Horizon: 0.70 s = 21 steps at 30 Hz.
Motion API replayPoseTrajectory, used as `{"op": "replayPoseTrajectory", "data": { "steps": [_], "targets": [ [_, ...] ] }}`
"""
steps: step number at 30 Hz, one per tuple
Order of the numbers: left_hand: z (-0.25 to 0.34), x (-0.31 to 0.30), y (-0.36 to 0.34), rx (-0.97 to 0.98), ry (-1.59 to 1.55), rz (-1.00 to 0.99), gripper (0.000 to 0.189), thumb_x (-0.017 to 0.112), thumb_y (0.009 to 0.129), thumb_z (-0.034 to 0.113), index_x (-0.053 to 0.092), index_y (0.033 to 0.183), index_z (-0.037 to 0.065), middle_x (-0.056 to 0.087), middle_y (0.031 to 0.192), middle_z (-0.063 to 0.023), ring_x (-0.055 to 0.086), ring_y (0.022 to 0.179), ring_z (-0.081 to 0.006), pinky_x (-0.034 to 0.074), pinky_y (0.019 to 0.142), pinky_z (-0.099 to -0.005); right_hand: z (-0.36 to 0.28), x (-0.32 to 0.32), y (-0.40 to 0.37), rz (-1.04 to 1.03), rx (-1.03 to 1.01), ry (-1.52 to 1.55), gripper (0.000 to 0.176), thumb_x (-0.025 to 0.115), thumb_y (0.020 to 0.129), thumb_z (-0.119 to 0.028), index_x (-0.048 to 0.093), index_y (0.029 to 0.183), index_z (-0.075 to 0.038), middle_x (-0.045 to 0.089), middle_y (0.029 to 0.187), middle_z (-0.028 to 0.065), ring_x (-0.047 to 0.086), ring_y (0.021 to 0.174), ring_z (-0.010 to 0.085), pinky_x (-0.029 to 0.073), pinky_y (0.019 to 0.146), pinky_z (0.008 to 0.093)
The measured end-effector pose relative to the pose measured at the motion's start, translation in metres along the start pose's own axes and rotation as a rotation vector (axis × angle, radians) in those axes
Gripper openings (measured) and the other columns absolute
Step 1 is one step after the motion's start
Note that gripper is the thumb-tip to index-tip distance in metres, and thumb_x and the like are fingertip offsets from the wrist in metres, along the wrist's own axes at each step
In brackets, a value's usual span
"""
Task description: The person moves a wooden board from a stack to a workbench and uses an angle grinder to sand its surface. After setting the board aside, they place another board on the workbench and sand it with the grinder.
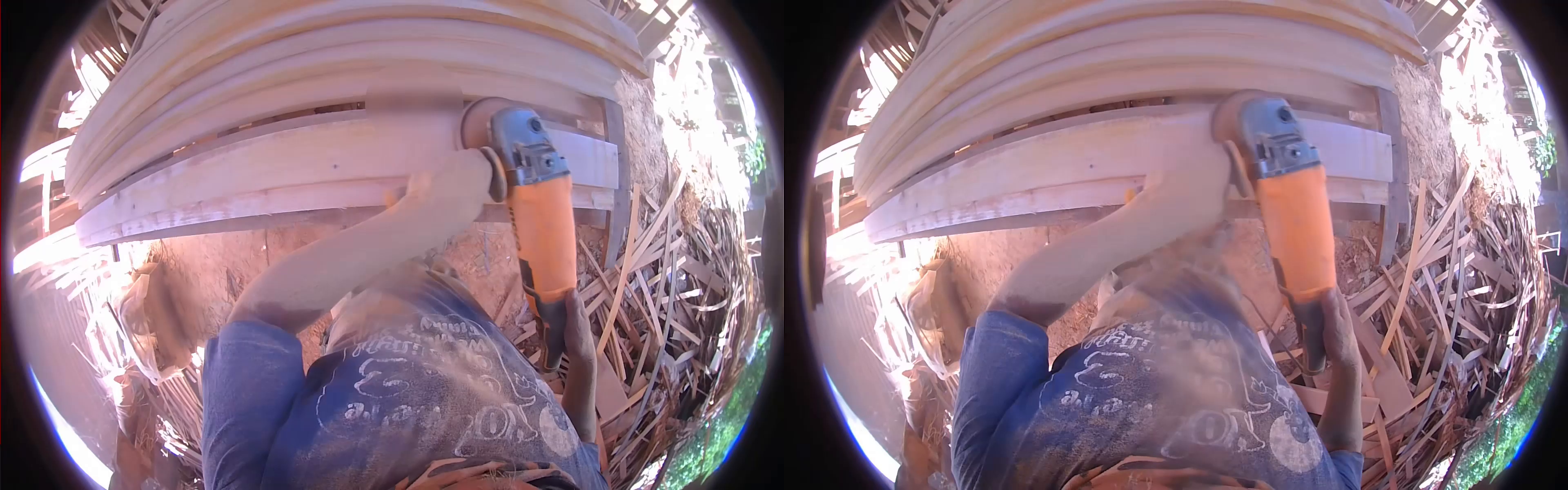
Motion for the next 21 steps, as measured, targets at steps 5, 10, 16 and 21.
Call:
{"op": "replayPoseTrajectory", "data": {
  "steps": [5,10,16,21],
  "targets": [
    [-0.096,-0.068,-0.1,-0.285,0.074,0.131,0.018,0.066,0.081,0.019,0.069,0.093,0.005,0.069,0.083,-0.0189,0.068,0.081,-0.0359,0.053,0.072,-0.046,-0.067,0.135,0.017,-0.268,-0.238,-0.325,0.062,0.047,0.098,-0.043,0.04,0.141,0.001,0.061,0.12,0.0206,0.057,0.115,0.0286,0.042,0.1,0.0388],
    [-0.173,-0.1,-0.175,-0.446,0.042,0.313,0.017,0.069,0.078,0.013,0.067,0.089,-0.001,0.068,0.081,-0.0214,0.068,0.081,-0.038,0.052,0.068,-0.0441,-0.11,0.216,0.038,-0.422,-0.218,-0.626,0.074,0.05,0.093,-0.056,0.041,0.14,0.0,0.057,0.125,0.0288,0.054,0.122,0.0373,0.04,0.102,0.0419],
    [-0.146,-0.087,-0.165,-0.408,-0.072,0.213,0.017,0.07,0.079,0.011,0.066,0.09,-0.001,0.068,0.081,-0.0204,0.068,0.08,-0.0371,0.052,0.066,-0.0426,-0.112,0.188,0.037,-0.425,-0.134,-0.668,0.079,0.053,0.09,-0.056,0.037,0.142,0.001,0.059,0.121,0.0311,0.057,0.118,0.0402,0.043,0.1,0.042],
    [-0.053,-0.006,-0.096,-0.218,0.077,-0.074,0.026,0.068,0.083,0.03,0.067,0.083,0.004,0.069,0.08,-0.0168,0.069,0.076,-0.0331,0.055,0.068,-0.041,-0.059,0.062,-0.005,-0.241,-0.108,-0.314,0.078,0.054,0.091,-0.057,0.041,0.141,0.002,0.061,0.122,0.0166,0.058,0.114,0.0251,0.044,0.098,0.0382]
  ]
}}
Point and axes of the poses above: each hand's wrist, its own y-axis towards the middle knuckle, its own x-axis out of the palm, z = x × y, the point moved 4 cm from there along y, towards the middle knuckle
